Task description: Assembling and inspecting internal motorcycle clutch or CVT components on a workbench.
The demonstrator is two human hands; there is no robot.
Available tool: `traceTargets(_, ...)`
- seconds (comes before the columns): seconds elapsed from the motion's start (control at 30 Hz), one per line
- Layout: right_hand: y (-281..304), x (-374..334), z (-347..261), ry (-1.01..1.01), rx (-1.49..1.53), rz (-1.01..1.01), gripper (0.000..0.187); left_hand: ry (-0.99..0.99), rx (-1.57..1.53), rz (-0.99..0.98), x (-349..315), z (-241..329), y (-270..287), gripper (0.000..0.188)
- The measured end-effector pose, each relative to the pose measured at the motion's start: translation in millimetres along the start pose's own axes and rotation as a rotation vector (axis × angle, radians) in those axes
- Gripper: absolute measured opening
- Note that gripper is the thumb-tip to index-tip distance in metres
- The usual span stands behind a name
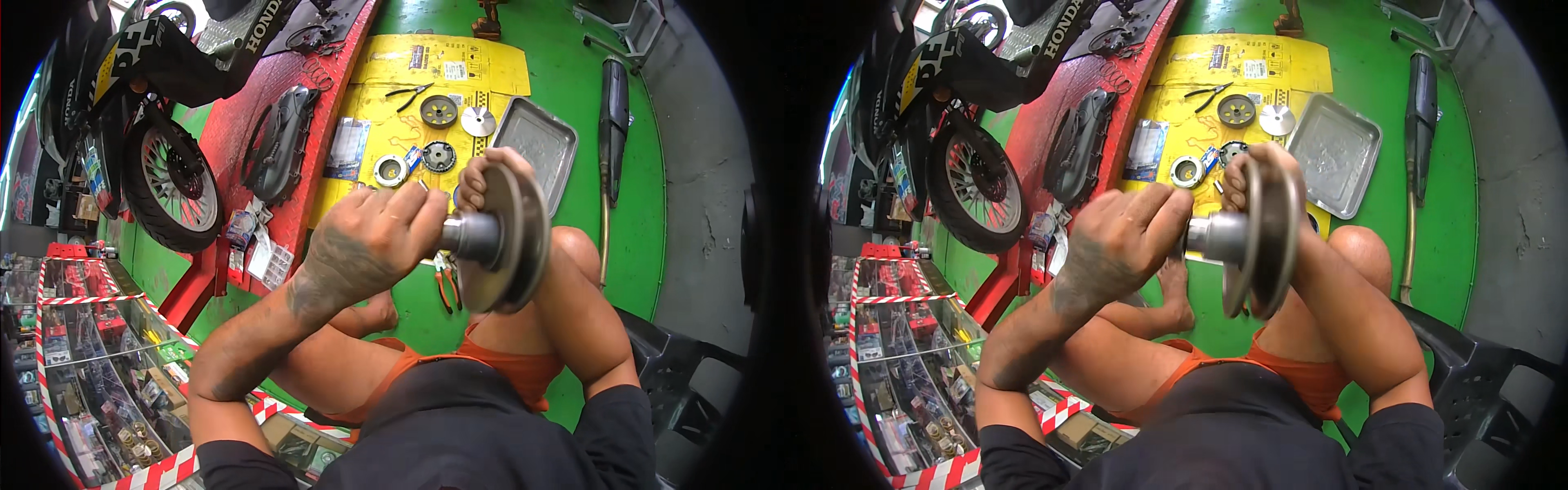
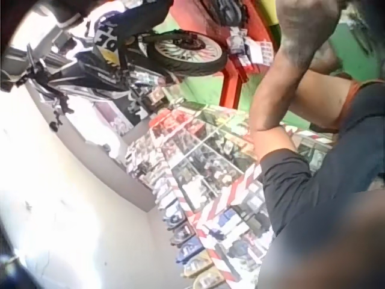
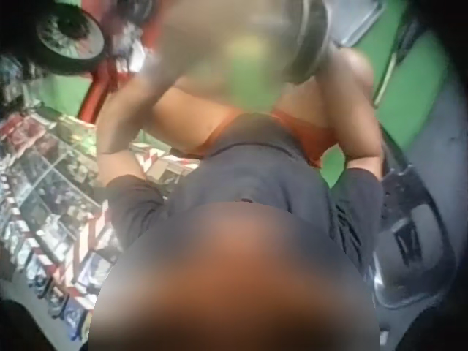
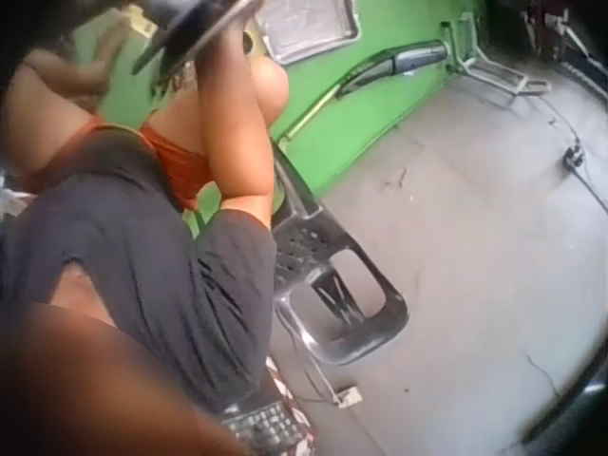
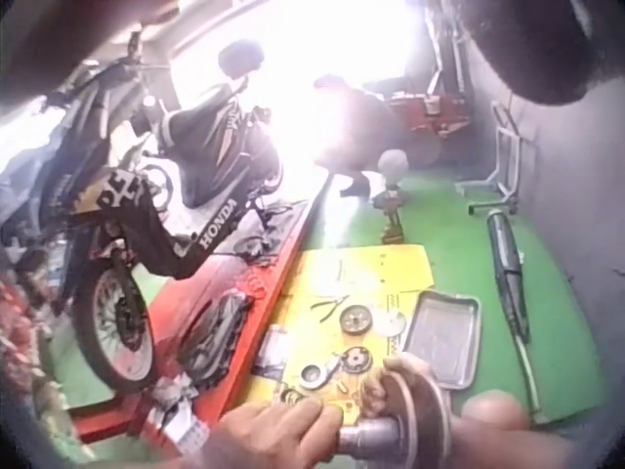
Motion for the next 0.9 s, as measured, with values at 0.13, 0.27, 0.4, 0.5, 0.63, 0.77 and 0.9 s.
traceTargets(0.13, -15.7, 3.2, -20.9, 0.094, -0.005, -0.157, 0.04, -0.028, 0.184, 0.255, 6.4, 1.2, 30.1, 0.03)
traceTargets(0.27, -105.2, -67.0, -46.5, 0.79, -0.831, -0.698, 0.024, -0.068, -0.243, -0.027, -7.8, -5.1, 13.8, 0.025)
traceTargets(0.4, -132.9, -102.5, -9.8, 1.018, -1.171, -0.928, 0.025, -0.011, -0.591, -0.962, -23.8, 2.7, -26.3, 0.02)
traceTargets(0.5, -91.8, -69.2, -10.0, 0.807, -1.023, -0.686, 0.029, -0.015, -0.319, -0.57, -18.2, 0.3, -30.9, 0.019)
traceTargets(0.63, -39.2, -41.2, -19.4, 0.588, -0.889, -0.086, 0.025, -0.025, 0.033, -0.043, -8.1, 0.0, 2.9, 0.017)
traceTargets(0.77, -69.4, -52.3, -43.5, 0.766, -0.997, -0.259, 0.022, -0.014, 0.269, 0.349, 2.1, 6.2, 42.5, 0.016)
traceTargets(0.9, -91.3, -62.2, -46.7, 0.921, -1.066, -0.443, 0.021, -0.066, -0.07, 0.039, -0.6, -0.2, 2.4, 0.018)
Point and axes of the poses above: each hand's wrist, its own x-axis towards the middle knuckle, its own y-axis out of the back of the hand, z = x × y, the point moved 7 cm from there along x, towards the middle knuckle, and after that the axes turned 6 degrees about x, right-handed, at the moved point
